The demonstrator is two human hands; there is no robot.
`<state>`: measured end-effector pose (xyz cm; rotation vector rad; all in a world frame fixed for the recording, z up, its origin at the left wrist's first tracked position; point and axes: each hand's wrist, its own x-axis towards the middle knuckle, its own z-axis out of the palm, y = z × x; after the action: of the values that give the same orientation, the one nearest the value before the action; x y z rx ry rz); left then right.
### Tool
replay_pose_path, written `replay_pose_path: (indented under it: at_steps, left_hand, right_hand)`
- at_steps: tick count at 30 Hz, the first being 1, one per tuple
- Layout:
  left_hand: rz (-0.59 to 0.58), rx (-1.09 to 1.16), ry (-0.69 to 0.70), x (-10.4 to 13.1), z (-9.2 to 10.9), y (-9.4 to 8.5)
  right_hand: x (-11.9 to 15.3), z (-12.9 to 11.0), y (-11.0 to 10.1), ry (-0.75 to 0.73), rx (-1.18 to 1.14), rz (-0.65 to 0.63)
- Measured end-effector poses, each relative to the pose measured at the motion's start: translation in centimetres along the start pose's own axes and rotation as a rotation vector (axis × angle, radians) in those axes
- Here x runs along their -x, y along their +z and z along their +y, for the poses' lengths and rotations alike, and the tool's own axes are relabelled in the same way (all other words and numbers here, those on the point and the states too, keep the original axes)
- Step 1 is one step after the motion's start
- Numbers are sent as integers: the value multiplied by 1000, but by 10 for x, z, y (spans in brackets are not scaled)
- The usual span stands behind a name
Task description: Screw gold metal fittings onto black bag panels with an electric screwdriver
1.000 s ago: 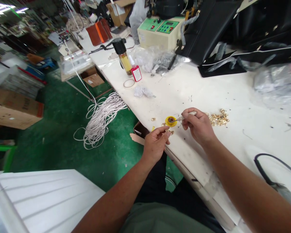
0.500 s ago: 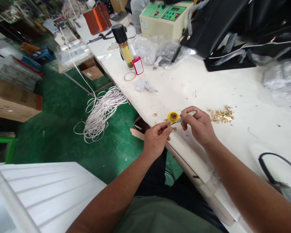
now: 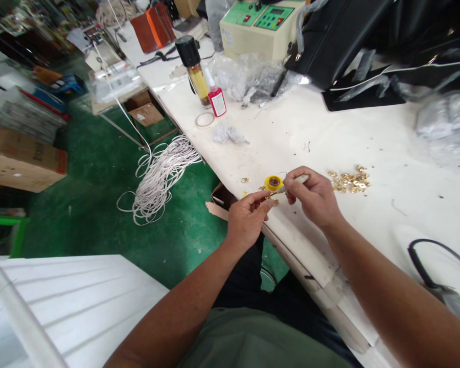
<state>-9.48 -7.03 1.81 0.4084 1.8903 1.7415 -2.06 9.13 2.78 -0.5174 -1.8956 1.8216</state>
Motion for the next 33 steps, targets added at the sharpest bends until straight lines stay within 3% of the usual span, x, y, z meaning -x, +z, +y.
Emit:
replay_pose_path:
  at_steps: [6, 13, 26, 29, 33]
  left_hand:
    - [43, -160, 65, 2, -2, -5]
    - [22, -153, 99, 3, -3, -5]
    - [64, -246, 114, 6, 4, -7]
    - [62, -261, 119, 9, 5, -7]
    - [65, -270, 127, 12, 9, -5]
  right_hand:
    - [3, -14, 2, -33, 169, 1]
    - [3, -15, 4, -41, 214, 27]
    - [4, -15, -2, -197, 241, -85]
    - [4, -16, -2, -145, 210, -95]
    - [4, -19, 1, -67, 170, -3]
